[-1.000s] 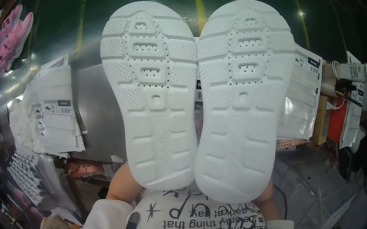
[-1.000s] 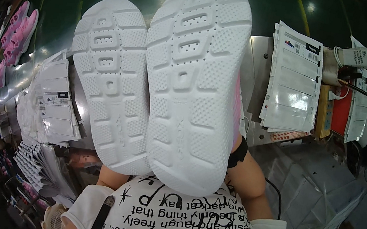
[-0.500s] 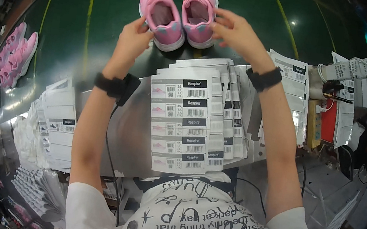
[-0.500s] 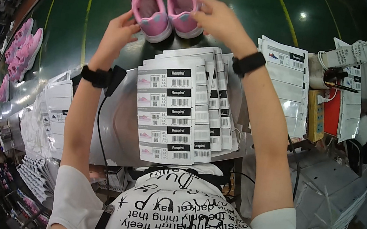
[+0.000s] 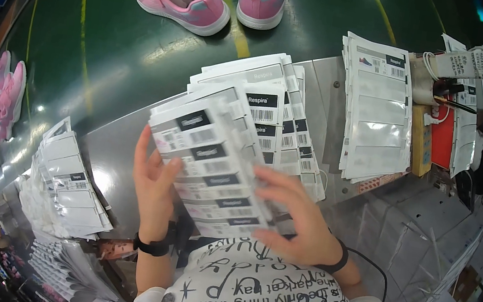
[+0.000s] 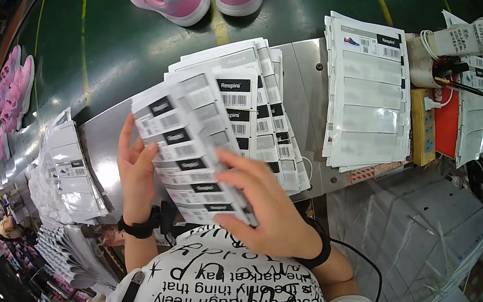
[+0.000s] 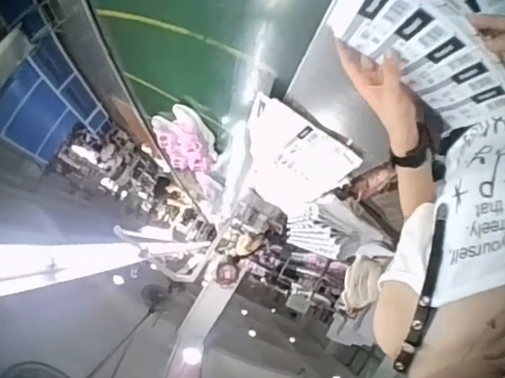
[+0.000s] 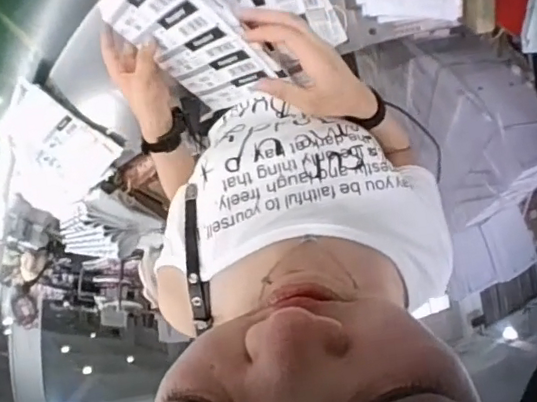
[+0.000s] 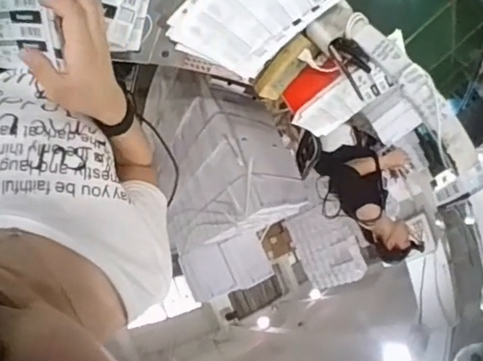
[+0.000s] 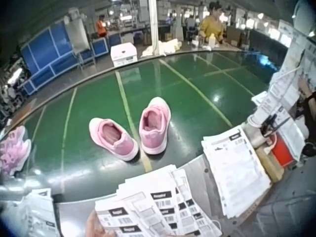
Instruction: Inspecting pink children's sneakers and applying size/barcode labels to the heels and outsoles.
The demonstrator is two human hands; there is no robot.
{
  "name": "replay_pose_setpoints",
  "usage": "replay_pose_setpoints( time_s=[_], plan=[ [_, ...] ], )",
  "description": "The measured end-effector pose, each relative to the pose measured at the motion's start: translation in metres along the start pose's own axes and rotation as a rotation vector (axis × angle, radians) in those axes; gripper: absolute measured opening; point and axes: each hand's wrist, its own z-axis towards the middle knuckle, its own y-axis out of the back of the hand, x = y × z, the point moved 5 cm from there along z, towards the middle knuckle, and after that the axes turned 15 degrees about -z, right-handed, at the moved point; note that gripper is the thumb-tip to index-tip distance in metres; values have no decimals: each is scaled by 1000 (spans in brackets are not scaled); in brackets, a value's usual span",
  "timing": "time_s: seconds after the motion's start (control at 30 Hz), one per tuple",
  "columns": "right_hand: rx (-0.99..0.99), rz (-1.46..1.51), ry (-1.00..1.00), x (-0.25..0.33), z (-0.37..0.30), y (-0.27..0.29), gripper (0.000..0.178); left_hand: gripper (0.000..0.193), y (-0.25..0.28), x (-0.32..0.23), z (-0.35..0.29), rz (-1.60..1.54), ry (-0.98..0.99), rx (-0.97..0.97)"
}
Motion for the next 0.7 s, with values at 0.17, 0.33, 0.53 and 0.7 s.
replay_pose_setpoints(
  time_s=[0.17,0.33,0.53,0.7],
  plan=[
    [331,531,113,10,-6,-3,35,61,61,0,-7,-536,141,110],
    [-23,671,-435,-32,-9,8,31,48,60,-1,-7,-792,260,284],
    [-131,308,-542,-48,-19,16,35,39,4,-11,0,317,99,16],
    [-199,-156,-376,-42,-10,13,39,50,0,-11,-6,81,-30,-16]
  ],
)
